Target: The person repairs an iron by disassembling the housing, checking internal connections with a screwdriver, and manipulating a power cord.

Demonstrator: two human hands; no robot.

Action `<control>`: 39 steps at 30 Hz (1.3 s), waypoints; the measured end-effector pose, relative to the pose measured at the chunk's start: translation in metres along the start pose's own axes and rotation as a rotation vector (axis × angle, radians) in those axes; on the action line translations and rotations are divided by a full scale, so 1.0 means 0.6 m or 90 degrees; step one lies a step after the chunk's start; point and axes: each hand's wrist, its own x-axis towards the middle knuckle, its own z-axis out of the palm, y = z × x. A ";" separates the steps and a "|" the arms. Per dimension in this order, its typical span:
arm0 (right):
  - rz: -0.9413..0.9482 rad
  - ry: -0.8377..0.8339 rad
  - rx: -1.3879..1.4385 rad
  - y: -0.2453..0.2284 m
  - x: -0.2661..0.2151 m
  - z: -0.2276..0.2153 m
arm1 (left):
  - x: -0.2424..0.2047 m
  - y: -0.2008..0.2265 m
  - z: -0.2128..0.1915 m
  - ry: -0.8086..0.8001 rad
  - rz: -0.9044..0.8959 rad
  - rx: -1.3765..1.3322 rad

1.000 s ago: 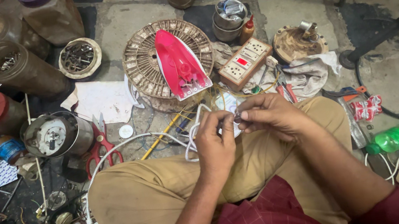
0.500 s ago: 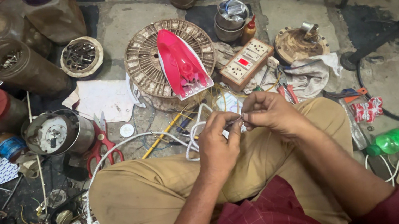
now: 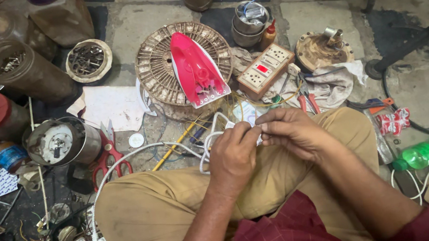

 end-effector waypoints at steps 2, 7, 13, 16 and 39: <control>0.010 -0.013 0.010 -0.006 -0.003 0.003 | 0.001 0.003 -0.003 0.012 -0.036 -0.039; 0.001 -0.023 0.028 -0.002 -0.004 0.000 | 0.003 0.005 -0.004 0.033 -0.089 -0.102; -0.058 -0.003 0.041 0.011 0.023 -0.017 | -0.016 -0.025 0.011 0.006 -0.108 -0.081; -0.110 -0.018 0.041 0.015 0.034 -0.030 | -0.052 -0.053 0.015 -0.029 -0.160 -0.022; -0.172 0.079 -0.095 -0.009 0.071 0.009 | -0.360 -0.179 -0.337 -0.050 -0.609 0.369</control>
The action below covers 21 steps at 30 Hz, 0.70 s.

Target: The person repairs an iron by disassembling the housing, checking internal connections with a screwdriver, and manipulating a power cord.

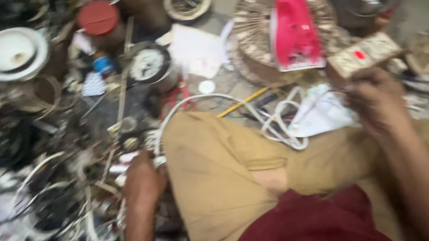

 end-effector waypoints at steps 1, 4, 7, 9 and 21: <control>0.008 0.001 0.018 0.003 -0.003 0.009 | -0.002 0.009 0.005 0.015 -0.012 0.028; -0.011 -0.002 0.051 -0.004 -0.014 0.016 | 0.001 0.029 0.006 0.043 -0.040 0.096; -0.017 -0.017 0.055 -0.004 -0.018 0.010 | 0.005 0.045 0.001 0.035 -0.037 0.112; -0.011 -0.017 0.066 0.000 -0.023 0.005 | 0.006 0.054 -0.011 0.052 -0.014 0.118; -0.015 -0.019 0.064 0.002 -0.034 0.019 | -0.003 0.241 -0.063 0.273 0.476 0.037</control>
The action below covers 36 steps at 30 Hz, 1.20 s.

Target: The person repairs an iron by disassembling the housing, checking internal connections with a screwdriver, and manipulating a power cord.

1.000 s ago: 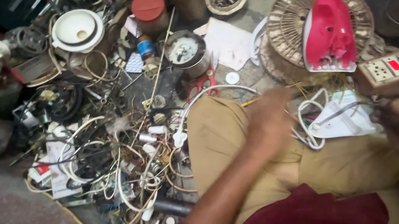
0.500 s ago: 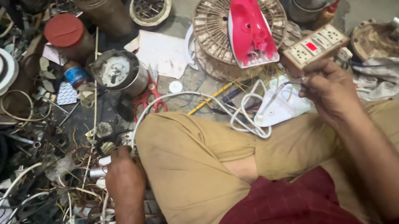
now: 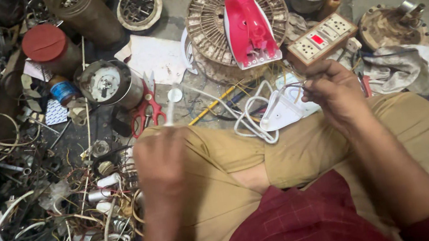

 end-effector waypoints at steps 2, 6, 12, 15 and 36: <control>-0.016 -0.006 -0.047 -0.007 -0.005 0.011 | 0.023 0.043 0.023 -0.042 0.061 -0.068; -0.079 -0.070 -0.213 -0.025 -0.023 0.035 | 0.060 0.136 0.074 -0.088 0.019 -0.297; -0.104 -0.139 -0.348 -0.043 -0.039 0.054 | 0.100 0.186 0.138 -0.112 -0.133 -0.488; -0.100 -0.173 -0.369 -0.051 -0.039 0.057 | 0.105 0.180 0.145 -0.086 -0.118 -0.512; -0.056 -0.543 -0.601 0.007 0.057 0.176 | -0.017 0.176 0.104 -0.073 -0.076 -0.649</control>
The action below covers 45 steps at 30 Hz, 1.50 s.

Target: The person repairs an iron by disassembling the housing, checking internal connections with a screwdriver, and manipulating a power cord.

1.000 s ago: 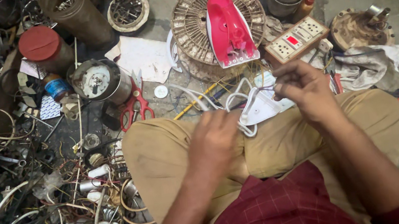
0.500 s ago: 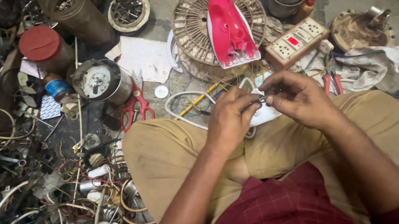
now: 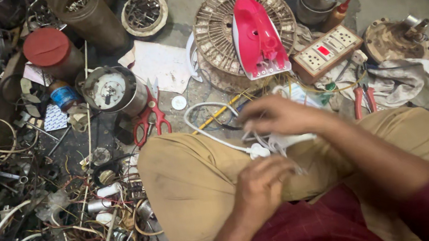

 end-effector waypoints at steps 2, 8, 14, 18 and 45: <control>0.036 -0.160 -0.194 -0.017 0.051 0.046 | -0.012 0.009 -0.005 -0.048 0.009 -0.011; 0.133 -0.100 -0.278 -0.041 0.066 0.100 | -0.018 0.008 -0.020 -0.081 0.012 -0.048; 0.082 0.136 0.195 -0.012 -0.049 0.024 | -0.013 0.016 -0.040 -0.138 -0.061 -0.179; 0.127 0.196 0.557 0.010 -0.205 -0.080 | 0.013 -0.009 -0.105 -0.090 -0.010 -0.170; -0.345 0.625 0.871 0.065 -0.225 -0.172 | 0.098 -0.122 0.018 0.072 -0.516 -0.495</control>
